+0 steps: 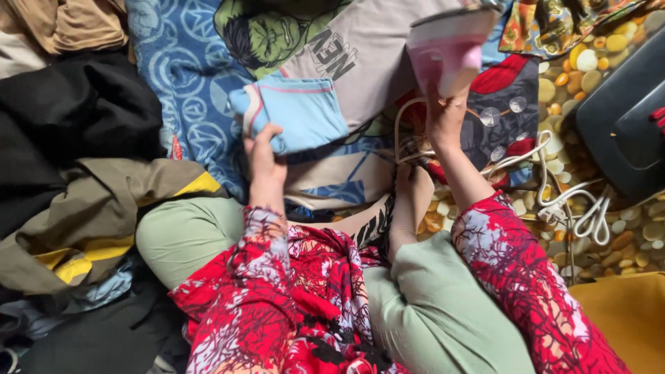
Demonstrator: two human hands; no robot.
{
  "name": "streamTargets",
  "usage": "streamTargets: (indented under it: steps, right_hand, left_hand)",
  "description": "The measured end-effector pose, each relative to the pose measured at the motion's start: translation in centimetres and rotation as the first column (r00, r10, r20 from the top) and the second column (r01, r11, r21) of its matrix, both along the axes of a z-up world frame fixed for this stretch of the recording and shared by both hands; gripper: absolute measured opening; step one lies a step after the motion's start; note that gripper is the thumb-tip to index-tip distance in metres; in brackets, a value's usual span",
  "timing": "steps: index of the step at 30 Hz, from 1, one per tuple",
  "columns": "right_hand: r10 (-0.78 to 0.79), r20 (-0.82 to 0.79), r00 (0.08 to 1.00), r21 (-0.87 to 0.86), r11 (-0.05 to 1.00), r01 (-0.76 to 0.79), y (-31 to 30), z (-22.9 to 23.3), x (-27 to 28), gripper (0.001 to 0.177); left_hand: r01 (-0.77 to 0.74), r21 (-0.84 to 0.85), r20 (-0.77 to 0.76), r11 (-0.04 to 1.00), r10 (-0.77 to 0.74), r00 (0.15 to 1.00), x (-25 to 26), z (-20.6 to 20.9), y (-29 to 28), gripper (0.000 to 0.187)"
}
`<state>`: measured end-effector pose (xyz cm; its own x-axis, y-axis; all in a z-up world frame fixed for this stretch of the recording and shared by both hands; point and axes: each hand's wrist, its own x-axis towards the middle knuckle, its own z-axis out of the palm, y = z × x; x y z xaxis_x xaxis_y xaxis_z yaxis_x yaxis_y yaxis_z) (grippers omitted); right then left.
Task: Ironing and folding various articles of clothing on a bed surface.
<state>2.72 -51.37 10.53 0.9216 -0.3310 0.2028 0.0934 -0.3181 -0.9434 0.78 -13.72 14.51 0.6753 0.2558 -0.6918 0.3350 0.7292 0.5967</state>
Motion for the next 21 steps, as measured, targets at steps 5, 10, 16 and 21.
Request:
streamTargets:
  steps: [5,10,16,21]
  right_hand:
    - [-0.025,-0.099,0.995,-0.173,0.985,0.007,-0.3,1.7,-1.5,0.042]
    - [-0.039,-0.141,0.989,-0.029,0.999,0.035,0.3,2.4,-1.1,0.054]
    - [-0.092,-0.136,0.986,-0.115,0.99,0.077,0.4,4.0,-1.2,0.042]
    - [-0.116,-0.231,0.966,-0.107,0.99,0.094,0.2,5.4,-0.8,0.036]
  left_hand:
    - [-0.057,0.229,0.203,0.972,0.009,0.979,4.8,3.5,-6.2,0.081]
    - [-0.05,0.36,0.3,0.932,-0.065,0.952,9.0,4.9,-14.6,0.101]
    - [-0.096,0.994,0.107,0.056,-0.253,0.962,11.5,3.1,-21.7,0.117]
    - [0.199,0.368,0.305,0.908,-0.32,0.897,10.8,-1.0,-21.6,0.103]
